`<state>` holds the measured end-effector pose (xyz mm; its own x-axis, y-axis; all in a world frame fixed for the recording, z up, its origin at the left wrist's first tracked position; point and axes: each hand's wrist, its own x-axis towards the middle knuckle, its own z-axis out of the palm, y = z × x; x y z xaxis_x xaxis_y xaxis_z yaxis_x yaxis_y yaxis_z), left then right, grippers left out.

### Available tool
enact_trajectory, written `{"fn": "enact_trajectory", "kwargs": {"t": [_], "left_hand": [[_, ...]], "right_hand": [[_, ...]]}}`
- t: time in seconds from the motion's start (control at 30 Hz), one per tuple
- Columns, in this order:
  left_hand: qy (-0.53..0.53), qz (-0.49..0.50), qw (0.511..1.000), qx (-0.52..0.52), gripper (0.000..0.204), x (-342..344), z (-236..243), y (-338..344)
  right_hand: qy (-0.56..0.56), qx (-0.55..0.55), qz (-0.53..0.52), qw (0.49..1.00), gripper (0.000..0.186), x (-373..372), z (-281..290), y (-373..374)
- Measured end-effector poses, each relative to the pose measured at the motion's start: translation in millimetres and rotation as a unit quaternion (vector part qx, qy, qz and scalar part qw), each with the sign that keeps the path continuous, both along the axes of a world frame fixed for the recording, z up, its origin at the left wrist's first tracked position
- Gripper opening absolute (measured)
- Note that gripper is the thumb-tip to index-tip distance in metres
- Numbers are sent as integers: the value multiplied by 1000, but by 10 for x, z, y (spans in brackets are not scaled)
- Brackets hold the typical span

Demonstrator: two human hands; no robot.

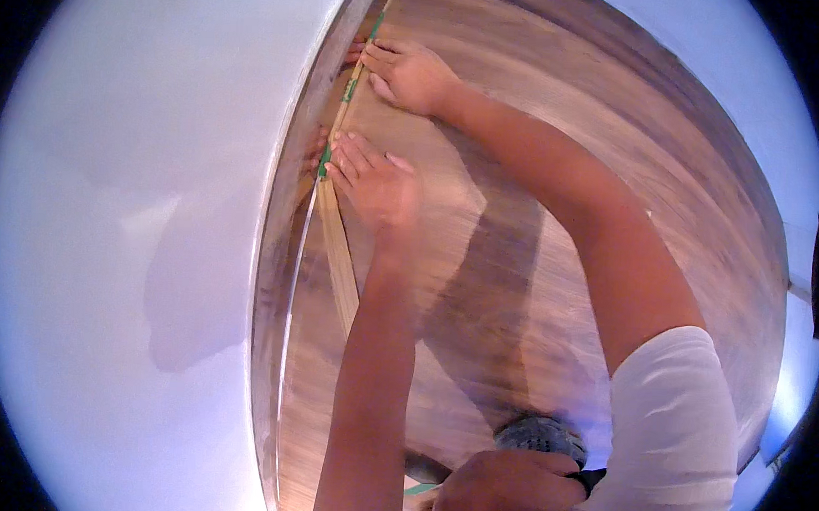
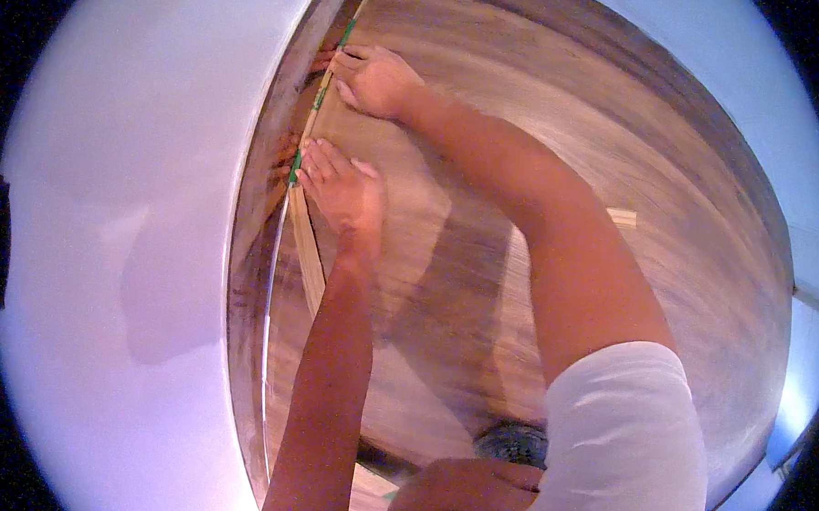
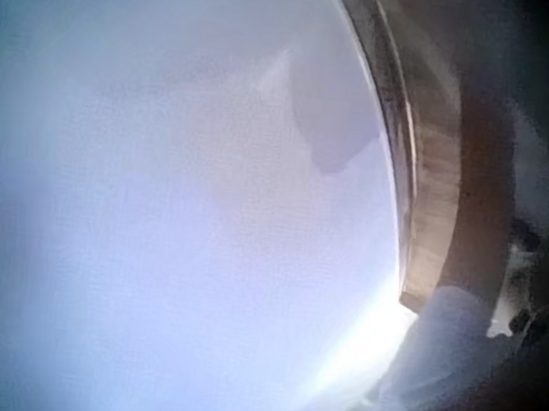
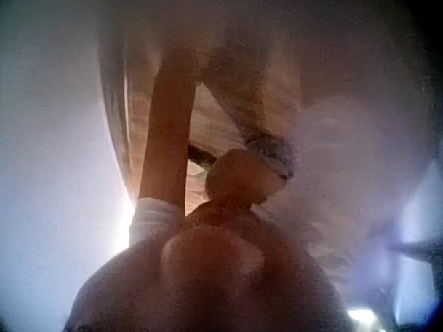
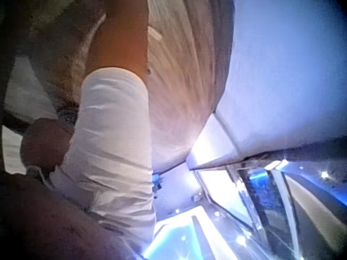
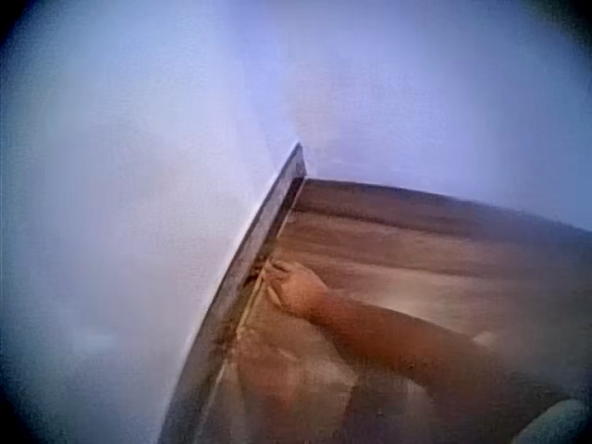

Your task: The person is installing wooden flooring planks along a wall. They use a utility knife to trim the ends of the planks and a small wooden tapping block to fit the planks tightly together. The person repeatedly measures, cuts, and taps the planks into place.

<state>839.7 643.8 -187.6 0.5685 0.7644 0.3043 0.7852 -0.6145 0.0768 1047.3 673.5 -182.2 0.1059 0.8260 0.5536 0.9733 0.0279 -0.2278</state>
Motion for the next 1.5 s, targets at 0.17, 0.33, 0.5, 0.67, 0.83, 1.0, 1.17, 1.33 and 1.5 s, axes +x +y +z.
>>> {"fn": "enact_trajectory", "kwargs": {"t": [0.17, 0.33, 0.5, 0.67, 0.83, 1.0, 1.17, 1.33, 1.5], "left_hand": [[11, 16, 1000, -23, 68, -18, 17, -16], [24, 19, 999, -32, 71, 21, 50, -68], [29, 30, 999, -9, 72, 76, -10, -60], [-34, 0, 999, -5, 69, 23, -14, 9], [-44, -17, 998, -34, 71, -126, 55, -37], [-23, 1, 999, -45, 74, -195, 59, -80], [-16, 11, 999, -40, 76, -137, 107, -142], [-40, 12, 997, -67, 75, -86, 195, -119], [-61, 45, 993, -88, 76, -266, 186, -266]], "right_hand": [[-19, -22, 78, 996, 42, -270, -92, -126], [-127, -63, 54, 988, 52, -303, -56, -200], [-60, -26, 15, 998, 44, -384, -124, -172], [-38, -25, 24, 999, 42, -426, 2, -200], [-20, -78, 43, 996, 47, -564, -24, -250], [-31, -69, 53, 996, 45, -733, 19, -331], [-1, -86, 40, 996, 43, -694, 27, -271], [-29, -31, 30, 999, 40, -698, 100, -285], [24, -56, 198, 978, 40, -719, 179, -374]]}}
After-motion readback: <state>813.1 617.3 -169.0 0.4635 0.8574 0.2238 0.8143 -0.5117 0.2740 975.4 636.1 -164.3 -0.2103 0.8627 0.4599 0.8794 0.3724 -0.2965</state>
